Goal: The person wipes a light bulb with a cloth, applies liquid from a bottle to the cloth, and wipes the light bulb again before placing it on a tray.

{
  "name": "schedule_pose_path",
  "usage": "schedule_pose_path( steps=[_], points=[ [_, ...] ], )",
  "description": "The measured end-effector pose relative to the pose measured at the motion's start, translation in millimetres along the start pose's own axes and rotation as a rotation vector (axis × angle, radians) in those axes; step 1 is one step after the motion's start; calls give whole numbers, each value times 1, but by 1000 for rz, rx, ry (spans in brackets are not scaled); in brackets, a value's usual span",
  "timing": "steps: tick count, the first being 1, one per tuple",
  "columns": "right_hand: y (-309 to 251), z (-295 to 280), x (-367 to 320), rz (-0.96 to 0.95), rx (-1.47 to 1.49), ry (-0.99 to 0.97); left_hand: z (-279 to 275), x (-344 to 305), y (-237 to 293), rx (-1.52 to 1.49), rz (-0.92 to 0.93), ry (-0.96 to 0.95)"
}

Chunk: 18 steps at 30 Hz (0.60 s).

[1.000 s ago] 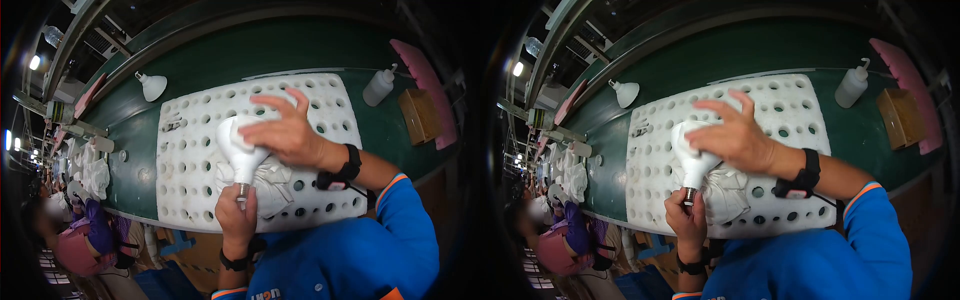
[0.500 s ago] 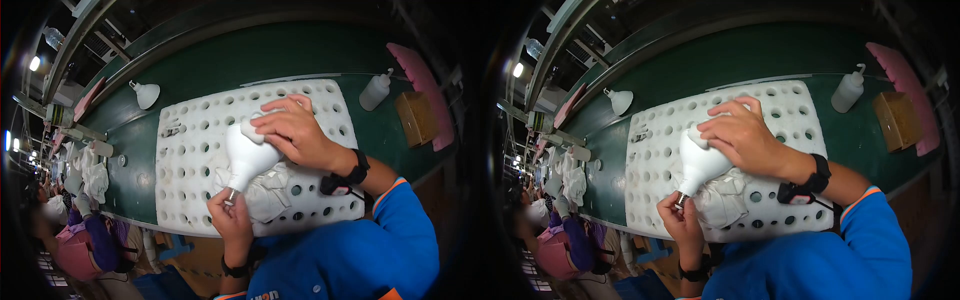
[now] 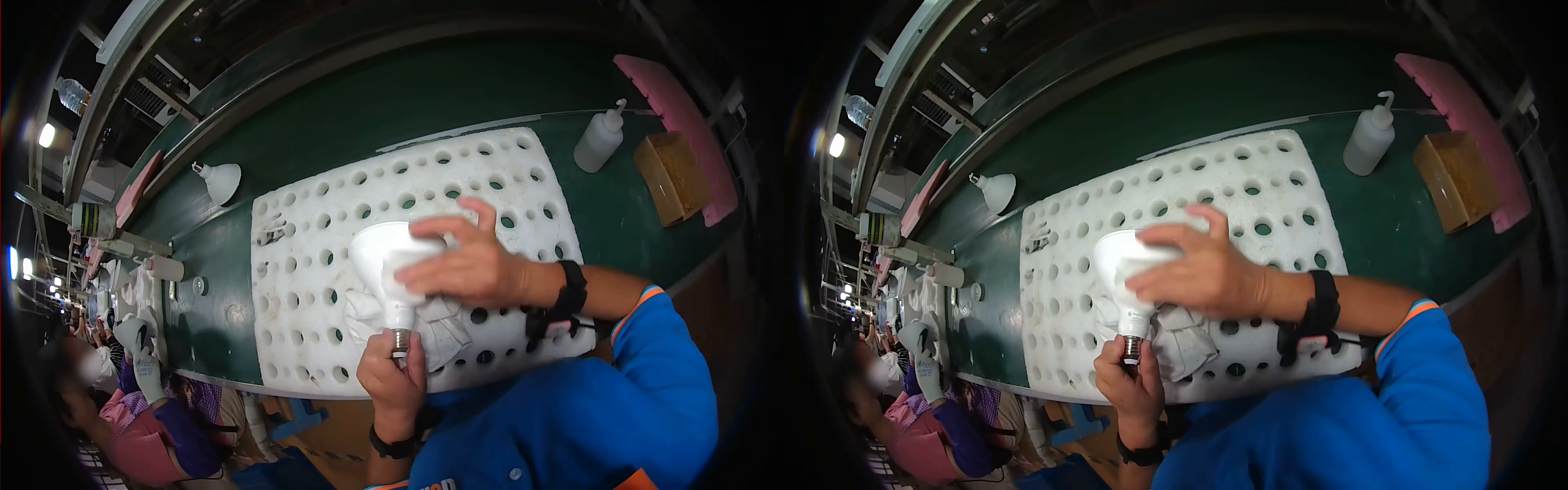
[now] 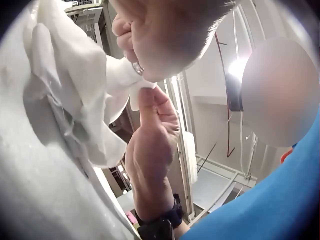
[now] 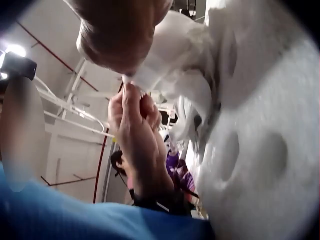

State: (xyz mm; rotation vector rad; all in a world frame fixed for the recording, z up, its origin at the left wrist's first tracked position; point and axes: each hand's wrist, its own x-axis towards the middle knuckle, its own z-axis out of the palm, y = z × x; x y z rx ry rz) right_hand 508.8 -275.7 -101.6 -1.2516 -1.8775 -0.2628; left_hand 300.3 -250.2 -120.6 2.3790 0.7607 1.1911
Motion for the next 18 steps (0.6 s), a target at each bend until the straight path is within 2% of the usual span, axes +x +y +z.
schedule_pose_path(
  steps=[1, 5, 9, 12, 13, 16, 18],
  points=[
    [10, -3, 11, 33, -107, 51, 0, -2, -1, 19, 9, 0],
    [30, 10, 11, 316, 91, 111, 0, -8, -6, 26, 29, 25],
    [24, -7, 22, 200, -129, 96, -6, -9, -8, 20, 30, 26],
    [37, -13, 20, 348, -94, 157, -5, -8, -6, -8, 0, 20],
    [26, -19, 20, 291, -165, 118, -3, -8, -5, -24, -25, 23],
    [-34, -15, 5, -81, 35, -98, -2, -3, 0, -66, 16, -56],
    [-25, -7, 0, -7, -7, -53, -1, -2, -1, -25, 44, -41]
  ],
)
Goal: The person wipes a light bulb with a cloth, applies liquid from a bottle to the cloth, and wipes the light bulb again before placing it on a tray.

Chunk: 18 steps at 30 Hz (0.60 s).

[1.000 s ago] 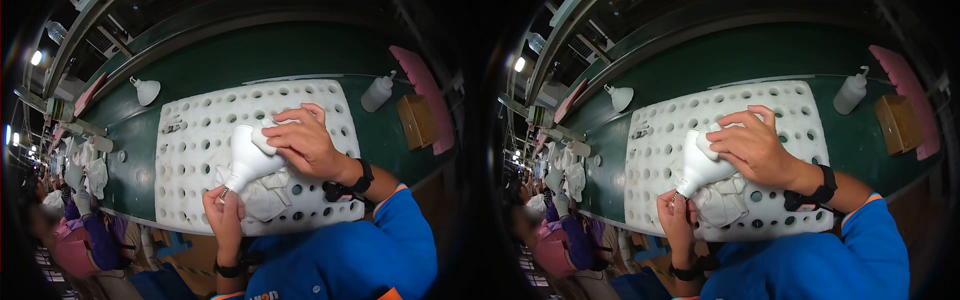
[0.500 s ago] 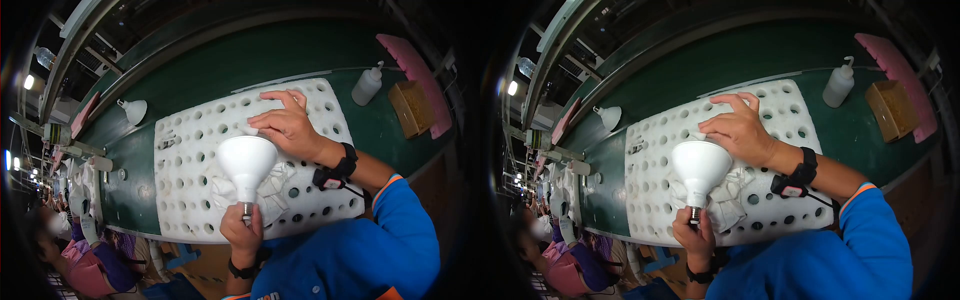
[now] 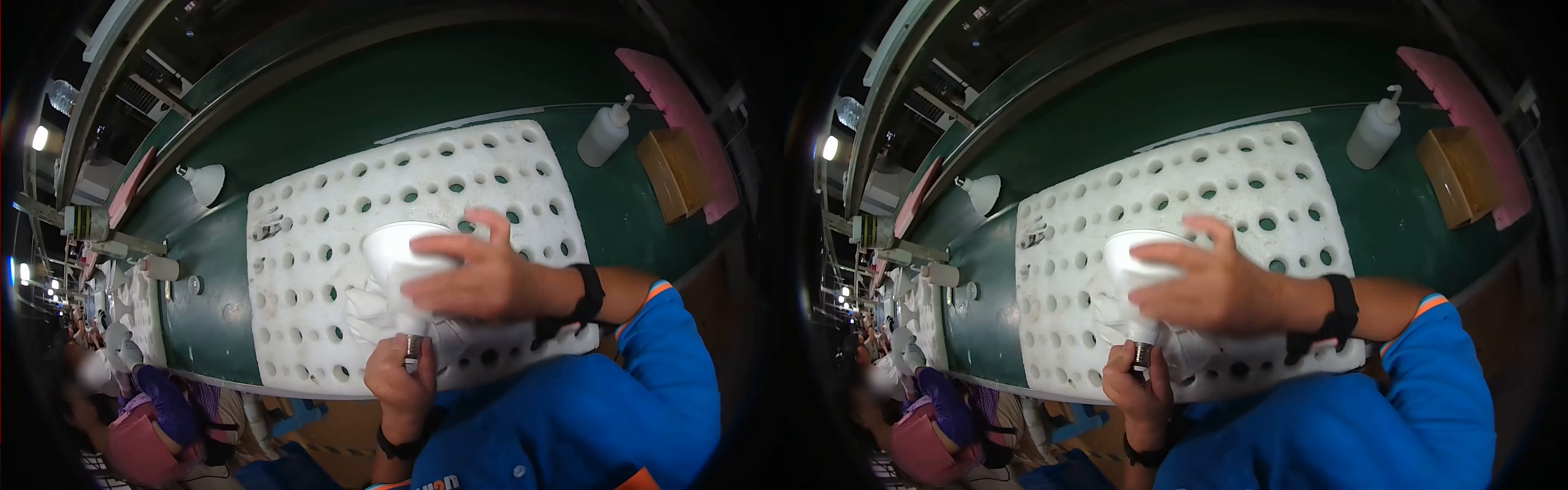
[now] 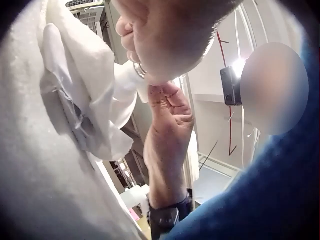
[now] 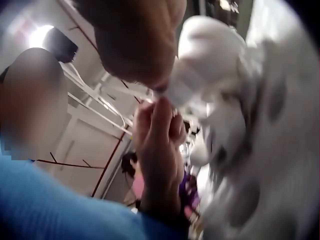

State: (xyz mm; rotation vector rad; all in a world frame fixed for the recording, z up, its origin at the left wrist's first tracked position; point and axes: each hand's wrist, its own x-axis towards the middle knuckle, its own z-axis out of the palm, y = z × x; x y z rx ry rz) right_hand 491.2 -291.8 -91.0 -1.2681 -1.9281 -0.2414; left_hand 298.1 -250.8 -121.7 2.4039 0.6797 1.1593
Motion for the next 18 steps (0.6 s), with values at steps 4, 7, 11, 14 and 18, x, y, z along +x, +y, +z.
schedule_pose_path(
  steps=[4, 7, 11, 14, 18],
  points=[
    [40, -9, 17, 190, -41, 74, 1, 6, 3, 32, -9, -8],
    [43, -9, 12, 310, 147, 97, 2, -8, 4, -126, -296, 72],
    [30, -12, 8, 301, 132, 98, -5, 1, 11, -800, -811, 202],
    [30, -15, 9, 316, 158, 105, 0, 0, 7, -600, -667, 289],
    [28, -7, -4, 194, 85, 79, -5, 3, 6, 35, -34, 52]
  ],
)
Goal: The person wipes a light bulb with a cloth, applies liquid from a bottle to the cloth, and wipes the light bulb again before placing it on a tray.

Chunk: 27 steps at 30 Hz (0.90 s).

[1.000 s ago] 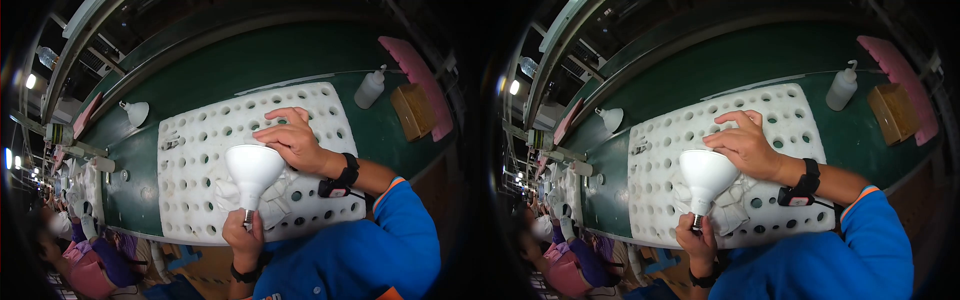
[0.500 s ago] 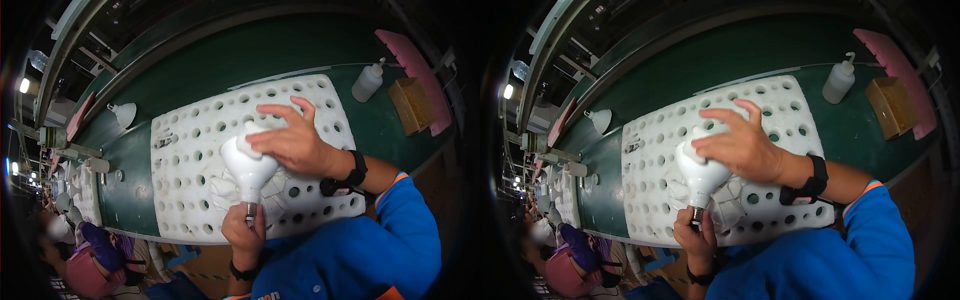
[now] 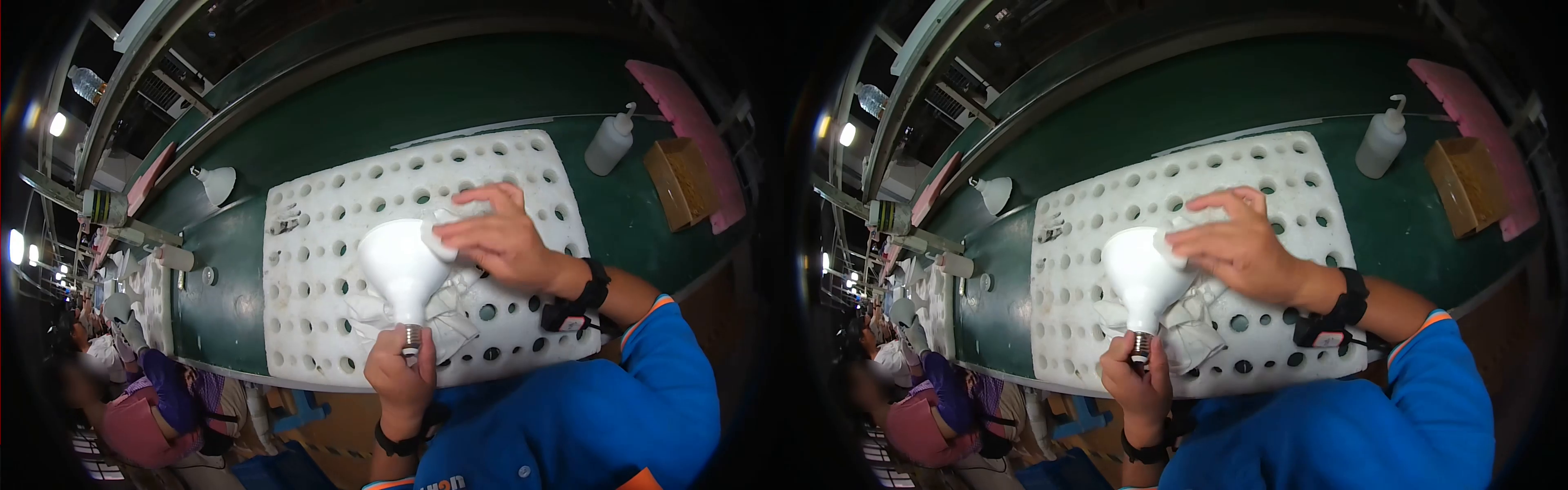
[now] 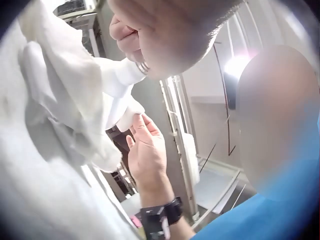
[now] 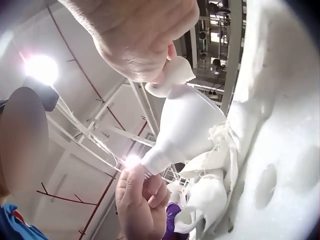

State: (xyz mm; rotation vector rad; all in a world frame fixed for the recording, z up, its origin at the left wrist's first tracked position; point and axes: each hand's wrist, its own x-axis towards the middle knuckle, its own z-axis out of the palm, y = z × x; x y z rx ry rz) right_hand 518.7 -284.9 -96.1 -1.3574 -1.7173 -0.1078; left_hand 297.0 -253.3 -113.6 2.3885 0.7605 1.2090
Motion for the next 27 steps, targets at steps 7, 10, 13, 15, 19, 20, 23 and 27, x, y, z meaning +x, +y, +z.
schedule_pose_path(
  steps=[7, 10, 13, 15, 19, 20, 23, 27],
  points=[
    [-5, 12, 16, -121, -47, -57, 1, 2, -4, 39, 120, -54],
    [14, 16, 29, 48, -95, 43, 1, 6, -5, 56, 140, -48],
    [3, 13, 19, -49, -47, 27, -2, 1, -4, 40, 115, -93],
    [-19, 14, 10, -184, -6, -87, -1, 9, 1, 42, 126, -122],
    [12, 4, 30, -49, -223, 8, 5, 5, 0, 0, 108, -62],
    [15, 5, 25, 95, -108, -2, 6, 1, -2, -33, 90, -49],
    [29, 8, 4, 442, 218, -48, 4, -10, -2, -164, -171, 23],
    [21, 2, -2, 458, 336, -38, 8, -5, 17, -665, -637, 258]
  ],
)
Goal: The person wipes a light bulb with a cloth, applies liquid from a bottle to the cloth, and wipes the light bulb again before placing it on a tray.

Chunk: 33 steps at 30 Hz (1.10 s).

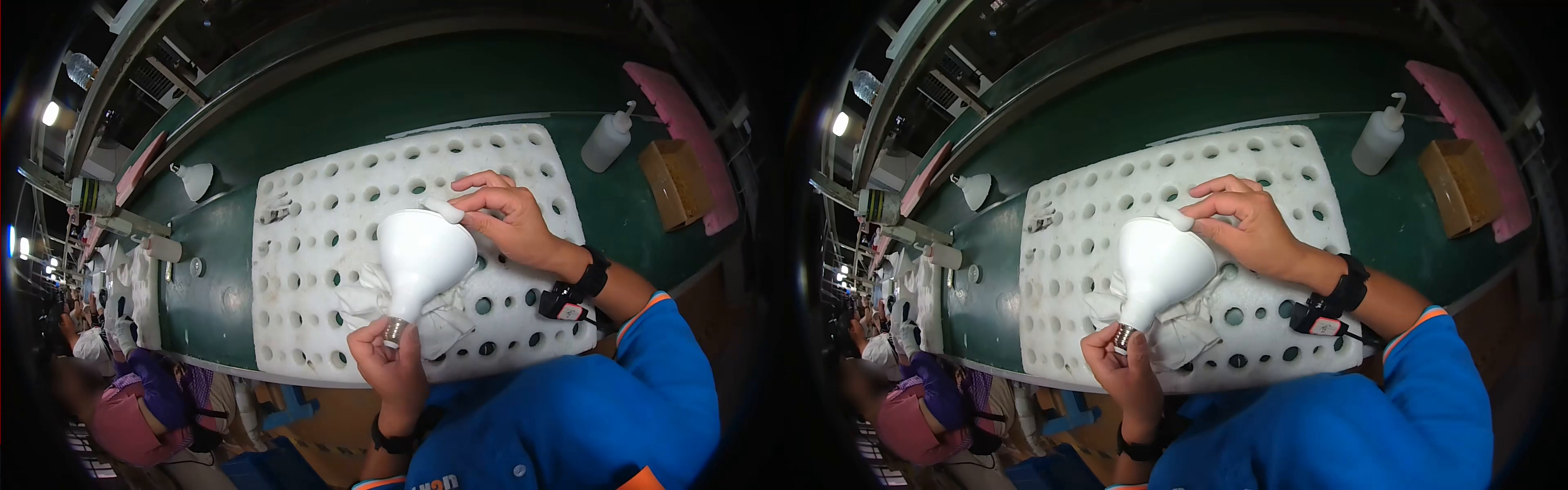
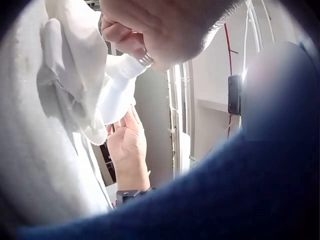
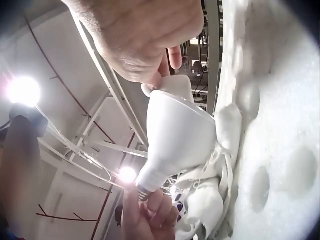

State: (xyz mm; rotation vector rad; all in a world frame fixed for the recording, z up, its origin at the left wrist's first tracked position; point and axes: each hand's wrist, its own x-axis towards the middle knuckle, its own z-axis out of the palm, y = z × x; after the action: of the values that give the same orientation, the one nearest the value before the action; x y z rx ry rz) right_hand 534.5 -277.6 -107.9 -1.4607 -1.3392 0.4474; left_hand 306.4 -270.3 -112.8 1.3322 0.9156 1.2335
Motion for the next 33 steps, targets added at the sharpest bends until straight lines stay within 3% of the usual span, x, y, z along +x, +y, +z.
schedule_pose_path(
  steps=[1, 4, 6, 7, 9, 10, 13, 16, 19, 23, 27, 29, 31, 33],
  points=[
    [2, -3, 0, -29, -44, 0, 1, 2, 2, -24, -10, 7],
    [5, -15, 4, 2, -78, 71, -10, 11, -5, 581, 620, -240],
    [10, -21, 6, 103, 32, 133, -7, 12, -4, 639, 706, -272],
    [9, -22, 5, 51, 23, 127, -6, 13, -2, 671, 749, -288],
    [-3, -23, 5, -55, 13, 118, -4, 16, 1, 682, 760, -301],
    [-19, -20, 0, -142, -129, 69, -3, 17, 3, 687, 768, -302],
    [-49, 3, -22, -528, -282, -238, -3, 16, 6, 729, 742, -361],
    [-34, -5, 12, -590, -601, -30, -3, 19, 8, 731, 803, -391],
    [-6, -17, 31, -302, -448, -91, 1, 14, 12, 759, 800, -460],
    [9, -22, 18, -173, -456, 12, 0, 12, 14, 777, 779, -470],
    [-16, -40, 23, -221, -475, 170, 5, 15, 23, 814, 800, -506],
    [-47, -28, 6, -576, -570, -46, 7, 15, 22, 840, 826, -513],
    [-55, -2, -12, -760, -617, -132, 7, 16, 20, 871, 876, -512],
    [-41, -16, 11, -607, -581, -66, 6, 16, 21, 848, 825, -571]
  ],
)
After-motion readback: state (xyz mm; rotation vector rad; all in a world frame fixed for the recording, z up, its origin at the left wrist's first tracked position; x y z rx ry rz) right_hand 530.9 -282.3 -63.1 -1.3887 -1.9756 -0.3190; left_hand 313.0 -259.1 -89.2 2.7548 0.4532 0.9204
